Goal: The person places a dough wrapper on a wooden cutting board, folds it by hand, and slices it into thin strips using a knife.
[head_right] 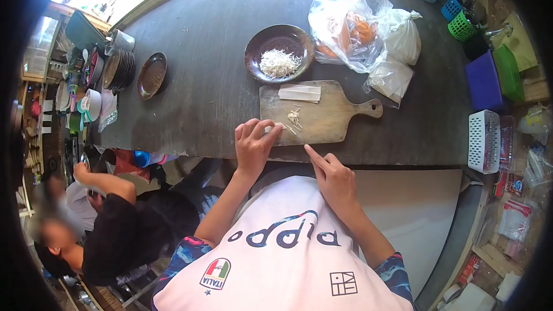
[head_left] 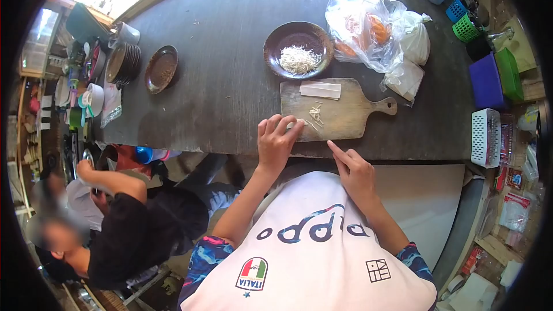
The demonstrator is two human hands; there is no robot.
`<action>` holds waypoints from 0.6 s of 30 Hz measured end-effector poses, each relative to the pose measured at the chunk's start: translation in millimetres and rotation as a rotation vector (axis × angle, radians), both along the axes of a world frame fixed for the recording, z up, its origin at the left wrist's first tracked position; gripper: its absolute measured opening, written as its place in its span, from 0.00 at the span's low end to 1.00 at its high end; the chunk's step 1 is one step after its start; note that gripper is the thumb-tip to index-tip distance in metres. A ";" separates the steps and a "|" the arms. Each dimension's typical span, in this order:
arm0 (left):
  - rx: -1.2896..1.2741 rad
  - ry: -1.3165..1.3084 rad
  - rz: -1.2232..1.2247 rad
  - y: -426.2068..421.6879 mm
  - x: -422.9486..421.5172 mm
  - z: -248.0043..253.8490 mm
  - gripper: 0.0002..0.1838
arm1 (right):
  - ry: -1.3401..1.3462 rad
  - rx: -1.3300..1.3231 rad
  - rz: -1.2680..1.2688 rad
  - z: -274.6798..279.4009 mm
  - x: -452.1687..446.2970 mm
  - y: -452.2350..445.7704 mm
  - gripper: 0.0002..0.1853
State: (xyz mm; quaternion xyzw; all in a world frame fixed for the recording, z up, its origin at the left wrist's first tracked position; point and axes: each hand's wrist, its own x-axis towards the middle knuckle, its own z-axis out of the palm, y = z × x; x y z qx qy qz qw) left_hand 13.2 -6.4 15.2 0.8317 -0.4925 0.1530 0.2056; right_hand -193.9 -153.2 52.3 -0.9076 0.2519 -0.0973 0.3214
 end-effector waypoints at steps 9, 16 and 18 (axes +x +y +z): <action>0.015 -0.009 0.006 -1.0 -1.1 1.9 0.13 | -0.023 -0.041 0.013 -11.0 37.5 6.9 0.26; -0.014 -0.006 0.025 -2.1 -1.8 3.8 0.12 | 0.042 -0.019 -0.002 0.6 3.9 3.2 0.28; -0.018 -0.005 0.022 -1.9 -2.1 4.1 0.12 | 0.018 -0.013 -0.010 0.7 3.8 4.1 0.28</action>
